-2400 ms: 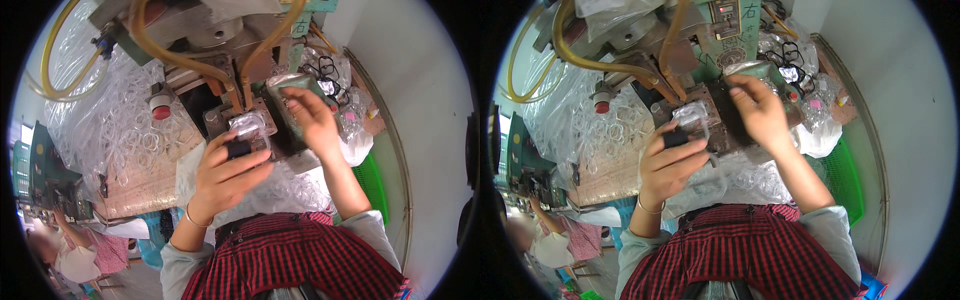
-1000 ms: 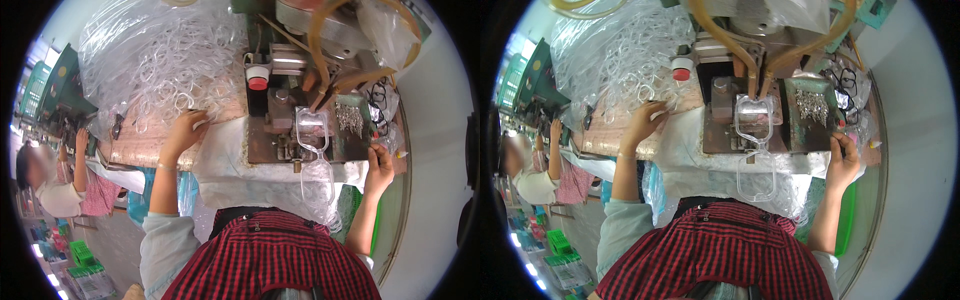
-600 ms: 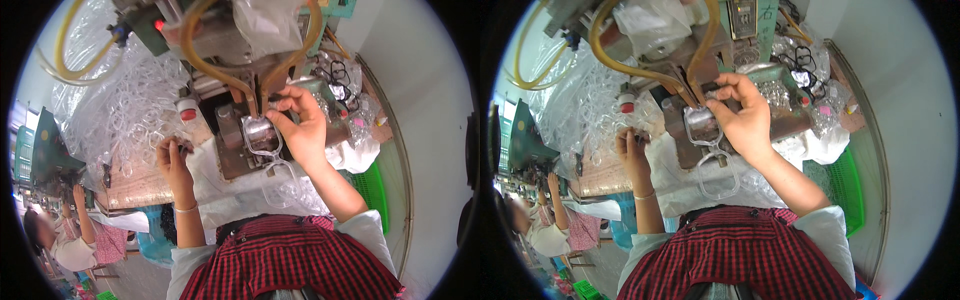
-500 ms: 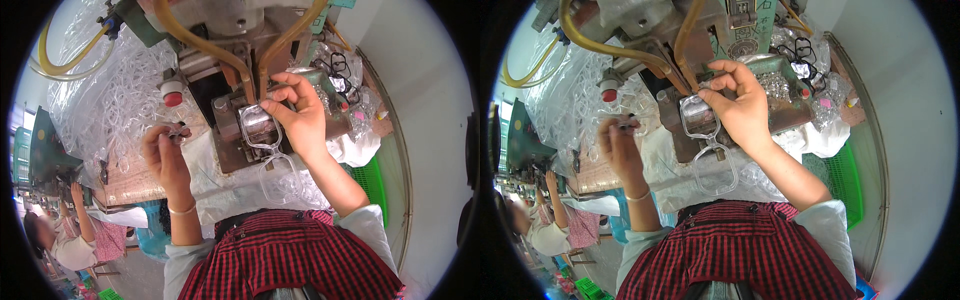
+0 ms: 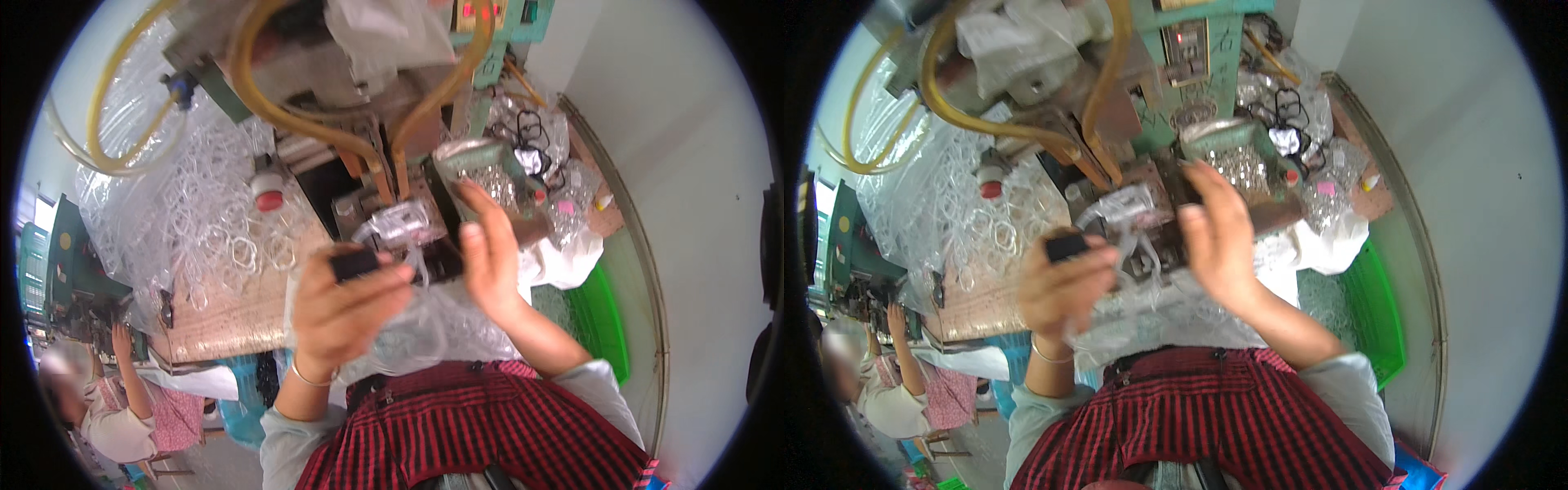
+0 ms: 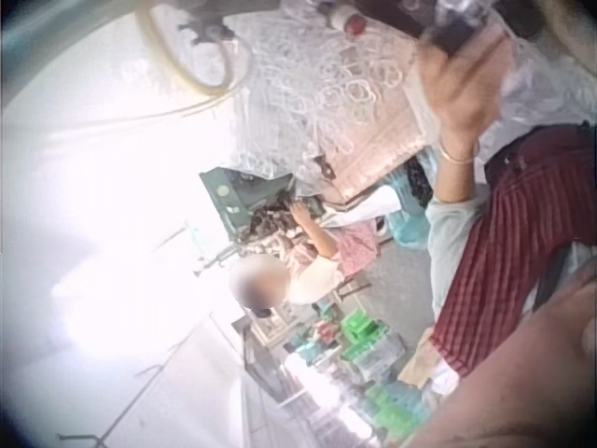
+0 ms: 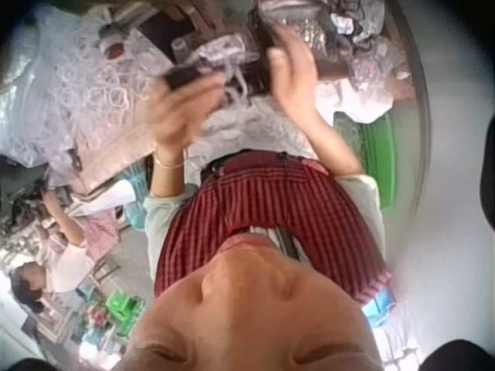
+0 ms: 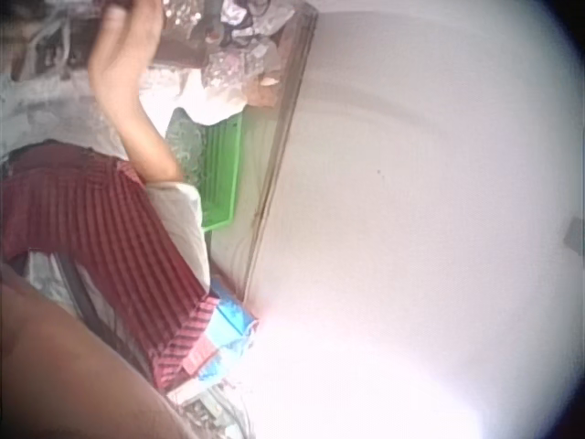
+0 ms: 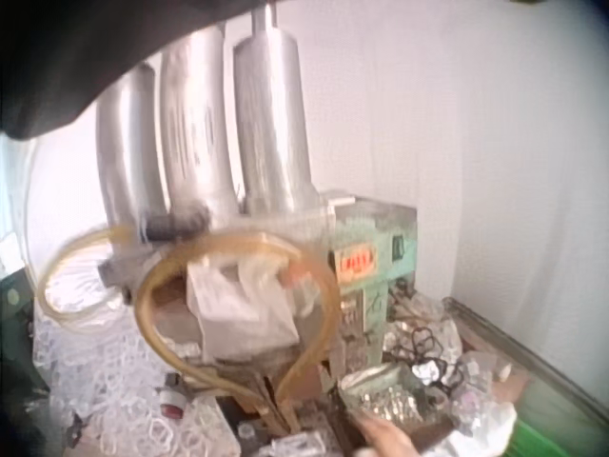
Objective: The person repeatedly picks clear plastic frames and small metal components, places them into a press machine, and removes the assembled units. The person handles the parts one at a time and places finished items into a nearby container.
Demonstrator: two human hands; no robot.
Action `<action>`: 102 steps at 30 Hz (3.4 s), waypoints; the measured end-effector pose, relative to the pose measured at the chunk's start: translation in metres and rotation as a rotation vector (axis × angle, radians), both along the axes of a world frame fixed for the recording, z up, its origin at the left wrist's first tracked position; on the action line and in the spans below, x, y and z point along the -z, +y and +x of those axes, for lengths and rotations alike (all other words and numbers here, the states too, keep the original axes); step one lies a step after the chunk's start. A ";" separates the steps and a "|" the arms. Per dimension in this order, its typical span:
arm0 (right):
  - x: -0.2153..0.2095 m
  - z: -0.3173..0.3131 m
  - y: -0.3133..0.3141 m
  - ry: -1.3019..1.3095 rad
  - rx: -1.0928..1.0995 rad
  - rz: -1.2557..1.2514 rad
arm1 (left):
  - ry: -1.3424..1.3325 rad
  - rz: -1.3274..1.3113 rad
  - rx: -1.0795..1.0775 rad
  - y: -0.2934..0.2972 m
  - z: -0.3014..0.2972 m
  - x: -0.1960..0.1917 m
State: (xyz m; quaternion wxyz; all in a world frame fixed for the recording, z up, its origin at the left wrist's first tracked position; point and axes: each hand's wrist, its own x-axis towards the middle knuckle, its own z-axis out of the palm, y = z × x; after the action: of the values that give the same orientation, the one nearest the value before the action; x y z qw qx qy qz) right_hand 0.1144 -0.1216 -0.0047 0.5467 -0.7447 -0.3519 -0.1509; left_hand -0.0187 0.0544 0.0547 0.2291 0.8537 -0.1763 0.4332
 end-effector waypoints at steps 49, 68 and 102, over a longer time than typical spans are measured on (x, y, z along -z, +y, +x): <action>-0.035 0.022 -0.021 0.463 -0.110 -0.002 | 0.911 -0.816 -0.421 0.186 -0.021 0.033; -0.015 0.036 0.019 0.674 -0.249 0.430 | 0.346 -0.767 -0.510 0.149 -0.038 -0.029; -0.065 -0.020 0.018 0.484 -0.501 0.172 | 0.548 -1.150 0.618 -0.015 -0.022 -0.024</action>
State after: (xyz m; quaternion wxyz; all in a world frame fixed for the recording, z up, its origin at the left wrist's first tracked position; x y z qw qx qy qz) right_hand 0.0941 -0.1035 0.0604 0.6949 -0.6007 -0.3700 0.1393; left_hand -0.0404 0.0395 0.0785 0.7921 0.5867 -0.0899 0.1423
